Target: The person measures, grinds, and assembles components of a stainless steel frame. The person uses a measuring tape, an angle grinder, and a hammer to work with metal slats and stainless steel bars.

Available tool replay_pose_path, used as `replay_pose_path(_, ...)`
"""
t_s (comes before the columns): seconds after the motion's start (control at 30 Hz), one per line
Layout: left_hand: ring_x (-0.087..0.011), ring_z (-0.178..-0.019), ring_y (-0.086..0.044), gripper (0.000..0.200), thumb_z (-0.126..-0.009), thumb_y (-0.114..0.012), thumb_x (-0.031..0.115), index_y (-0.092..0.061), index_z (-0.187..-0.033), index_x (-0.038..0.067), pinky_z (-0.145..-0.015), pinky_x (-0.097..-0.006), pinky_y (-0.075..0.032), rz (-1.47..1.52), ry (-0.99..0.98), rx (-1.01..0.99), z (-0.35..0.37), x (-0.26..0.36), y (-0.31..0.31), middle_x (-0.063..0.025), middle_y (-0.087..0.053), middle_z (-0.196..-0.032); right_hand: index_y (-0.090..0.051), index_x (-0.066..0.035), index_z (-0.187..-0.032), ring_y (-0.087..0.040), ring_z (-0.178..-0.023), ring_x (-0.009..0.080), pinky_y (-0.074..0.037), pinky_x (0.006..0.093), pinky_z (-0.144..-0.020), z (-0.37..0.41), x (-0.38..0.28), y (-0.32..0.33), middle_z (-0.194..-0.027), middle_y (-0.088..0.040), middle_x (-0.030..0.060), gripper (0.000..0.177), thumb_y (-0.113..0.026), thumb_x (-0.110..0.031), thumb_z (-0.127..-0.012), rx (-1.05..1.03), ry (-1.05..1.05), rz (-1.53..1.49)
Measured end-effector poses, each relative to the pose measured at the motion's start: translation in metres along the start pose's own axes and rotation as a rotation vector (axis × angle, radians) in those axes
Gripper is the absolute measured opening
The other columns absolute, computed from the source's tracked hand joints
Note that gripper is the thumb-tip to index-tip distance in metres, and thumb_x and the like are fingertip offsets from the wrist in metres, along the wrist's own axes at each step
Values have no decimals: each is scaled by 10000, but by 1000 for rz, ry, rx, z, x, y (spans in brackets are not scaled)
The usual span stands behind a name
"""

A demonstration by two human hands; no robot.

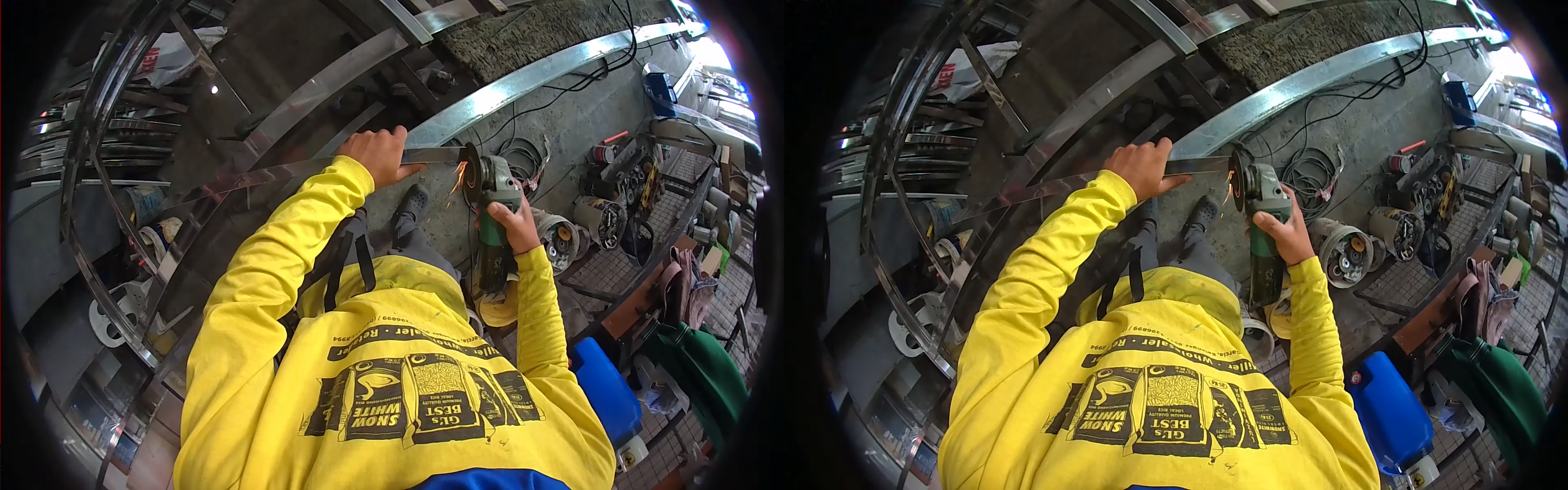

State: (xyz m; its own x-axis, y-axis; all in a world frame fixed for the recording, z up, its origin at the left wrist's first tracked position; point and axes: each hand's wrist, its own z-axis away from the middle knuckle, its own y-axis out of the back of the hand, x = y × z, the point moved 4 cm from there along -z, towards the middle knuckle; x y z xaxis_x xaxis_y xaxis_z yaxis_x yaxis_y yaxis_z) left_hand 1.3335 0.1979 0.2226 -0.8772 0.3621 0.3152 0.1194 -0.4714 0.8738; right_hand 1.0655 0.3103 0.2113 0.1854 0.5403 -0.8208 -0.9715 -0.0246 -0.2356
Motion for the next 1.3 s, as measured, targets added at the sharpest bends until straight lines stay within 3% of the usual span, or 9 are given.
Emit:
replay_pose_path(0.4, -340, -814, -734, 645, -841, -652, 662, -569, -1021, 48, -706, -429, -597, -16, -21, 16, 0, 1, 0, -179, -714, -874, -337, -26, -1429, -658, -882, 202, -602, 364, -716, -2, 2, 1, -1078, -601, 110, 825, -810, -293, -808, 14, 4, 47)
replay_pose_path(0.87, -350, -836, -730, 650, -841, -649, 668, -565, -1032, 52, -730, -446, -591, -9, -19, 8, 0, 0, -1, -172, -712, -893, -348, -17, -1422, -654, -861, 184, -593, 351, -696, 3, 6, 4, -1048, -612, 95, 817, -817, -270, -802, 26, -23, 33)
replay_pose_path(1.07, -341, -831, -736, 644, -842, -654, 660, -570, -1034, 51, -724, -436, -595, -8, -9, 7, 0, 0, 3, -171, -718, -885, -359, -19, -1409, -658, -835, 193, -588, 346, -687, 1, 19, 18, -1051, -614, 99, 788, -809, -261, -809, 78, 125, 182)
replay_pose_path(1.1, -343, -831, -736, 647, -838, -658, 662, -570, -1032, 51, -725, -437, -595, -6, -11, 6, 0, 0, 1, -172, -718, -885, -358, -22, -1413, -659, -850, 195, -591, 349, -696, 5, 4, -1, -1052, -615, 101, 796, -810, -266, -805, 39, -13, 33)
replay_pose_path(1.3, -368, -863, -719, 658, -839, -643, 678, -555, -1029, 55, -769, -465, -579, 20, 13, -30, 1, 1, 5, -173, -709, -916, -351, -27, -1423, -657, -871, 191, -595, 357, -710, 9, 0, -1, -1059, -612, 103, 822, -816, -291, -799, 33, 8, 87)
